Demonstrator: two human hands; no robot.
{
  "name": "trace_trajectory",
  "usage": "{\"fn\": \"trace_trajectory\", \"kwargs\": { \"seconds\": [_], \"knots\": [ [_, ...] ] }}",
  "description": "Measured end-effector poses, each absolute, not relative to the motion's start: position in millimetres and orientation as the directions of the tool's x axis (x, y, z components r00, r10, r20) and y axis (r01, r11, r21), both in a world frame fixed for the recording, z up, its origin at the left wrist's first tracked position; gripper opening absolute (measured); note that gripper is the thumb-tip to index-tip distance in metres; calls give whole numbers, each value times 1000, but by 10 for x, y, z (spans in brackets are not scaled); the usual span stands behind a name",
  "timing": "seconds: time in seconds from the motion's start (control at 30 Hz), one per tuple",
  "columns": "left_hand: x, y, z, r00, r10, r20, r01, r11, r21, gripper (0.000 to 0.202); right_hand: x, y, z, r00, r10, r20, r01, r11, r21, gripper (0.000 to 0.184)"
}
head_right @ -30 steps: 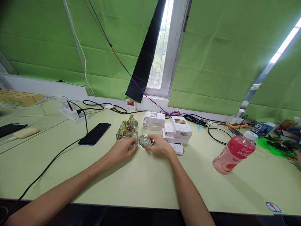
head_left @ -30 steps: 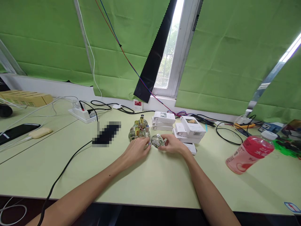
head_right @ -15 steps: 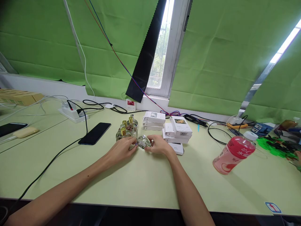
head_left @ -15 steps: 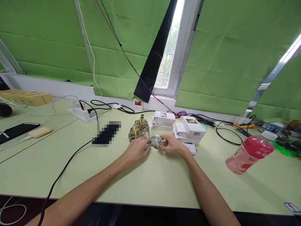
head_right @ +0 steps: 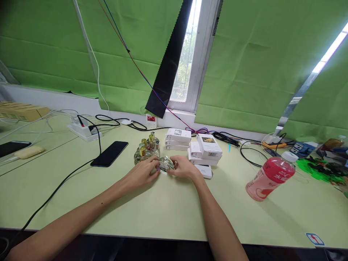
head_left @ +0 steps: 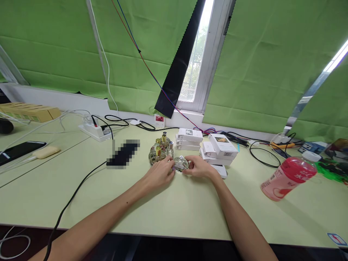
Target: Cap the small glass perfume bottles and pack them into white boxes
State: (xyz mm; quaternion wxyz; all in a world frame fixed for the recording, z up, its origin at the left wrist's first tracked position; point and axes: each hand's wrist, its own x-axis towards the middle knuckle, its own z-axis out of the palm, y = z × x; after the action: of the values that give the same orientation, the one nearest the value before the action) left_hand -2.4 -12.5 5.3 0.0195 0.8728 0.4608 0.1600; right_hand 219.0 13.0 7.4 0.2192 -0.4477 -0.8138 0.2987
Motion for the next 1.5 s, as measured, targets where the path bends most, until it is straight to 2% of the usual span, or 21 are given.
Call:
{"fn": "trace_trajectory", "kwargs": {
  "seconds": [0.13,0.37,0.77,1.0,1.13,1.3,1.4,1.5],
  "knots": [
    [-34,-113,35,522,771,365,763,-613,205,15,2189,121,73,-510,854,99,599,435,-672,19],
    [-34,-124,66,430,710,557,670,-665,330,12,2165,125,66,-516,850,107,590,443,-676,23],
    [-42,-95,51,342,671,658,671,-664,329,13,2102,141,-27,-509,840,187,570,492,-658,32],
    [-44,-75,10,289,624,726,644,-688,334,16,2076,154,-76,-503,837,216,574,511,-640,26],
    [-41,-52,-10,237,616,751,644,-678,353,9,2058,156,-100,-502,827,251,578,537,-614,24],
    [-40,-48,32,245,577,779,593,-725,350,23,2022,139,-106,-496,826,267,570,542,-618,22],
    [-42,-47,55,280,570,773,583,-740,335,24,1994,121,-102,-494,823,279,560,547,-623,21],
    [-46,-35,44,258,599,758,587,-720,369,22,1964,101,-96,-497,819,286,560,555,-615,23]
  ]
}}
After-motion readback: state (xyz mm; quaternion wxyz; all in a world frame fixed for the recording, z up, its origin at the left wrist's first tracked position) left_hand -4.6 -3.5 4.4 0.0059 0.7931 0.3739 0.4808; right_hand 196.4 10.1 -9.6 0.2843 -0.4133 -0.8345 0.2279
